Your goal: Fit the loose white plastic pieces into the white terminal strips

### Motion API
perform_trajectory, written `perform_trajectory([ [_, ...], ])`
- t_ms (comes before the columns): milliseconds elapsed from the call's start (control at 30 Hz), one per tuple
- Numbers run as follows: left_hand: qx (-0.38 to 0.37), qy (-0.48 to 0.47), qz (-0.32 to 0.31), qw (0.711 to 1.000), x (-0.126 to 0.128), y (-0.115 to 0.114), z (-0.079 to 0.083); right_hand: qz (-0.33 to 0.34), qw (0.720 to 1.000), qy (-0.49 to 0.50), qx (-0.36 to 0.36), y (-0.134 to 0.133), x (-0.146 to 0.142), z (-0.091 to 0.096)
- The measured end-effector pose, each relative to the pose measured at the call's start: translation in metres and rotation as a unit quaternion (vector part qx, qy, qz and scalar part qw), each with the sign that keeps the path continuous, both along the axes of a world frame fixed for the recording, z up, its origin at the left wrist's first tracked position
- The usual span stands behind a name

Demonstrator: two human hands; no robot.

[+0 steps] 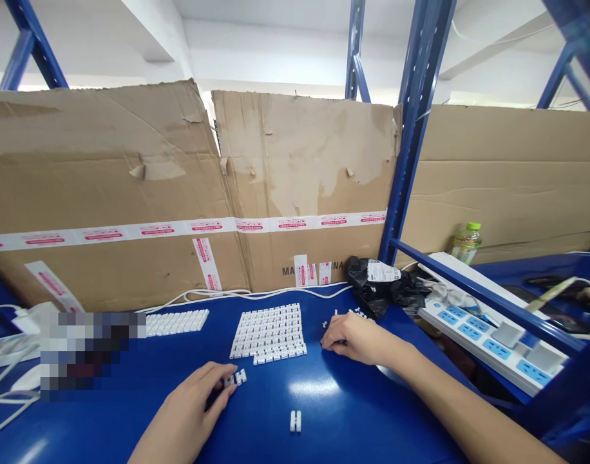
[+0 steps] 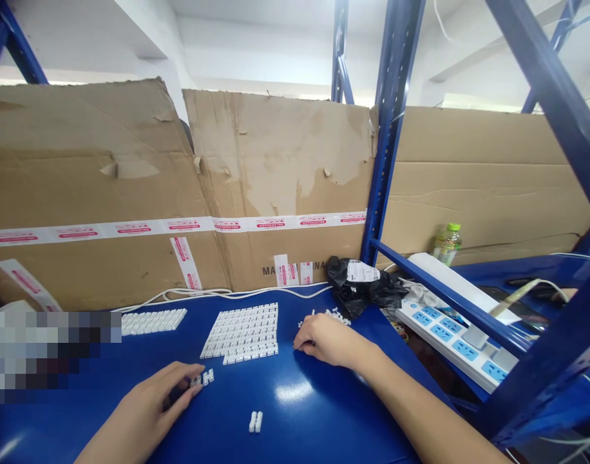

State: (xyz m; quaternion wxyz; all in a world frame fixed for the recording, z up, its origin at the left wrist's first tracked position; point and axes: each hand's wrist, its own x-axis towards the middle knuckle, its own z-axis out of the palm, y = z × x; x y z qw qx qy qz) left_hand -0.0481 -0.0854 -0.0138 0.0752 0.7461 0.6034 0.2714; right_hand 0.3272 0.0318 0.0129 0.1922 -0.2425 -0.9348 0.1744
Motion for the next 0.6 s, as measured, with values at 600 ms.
perform_trajectory([
  [600,0.084,-0.152,-0.085,0.981,0.086,0.062,0.072,-0.038,0.991,-0.078,0.106,-0.013,-0.018,-0.007],
])
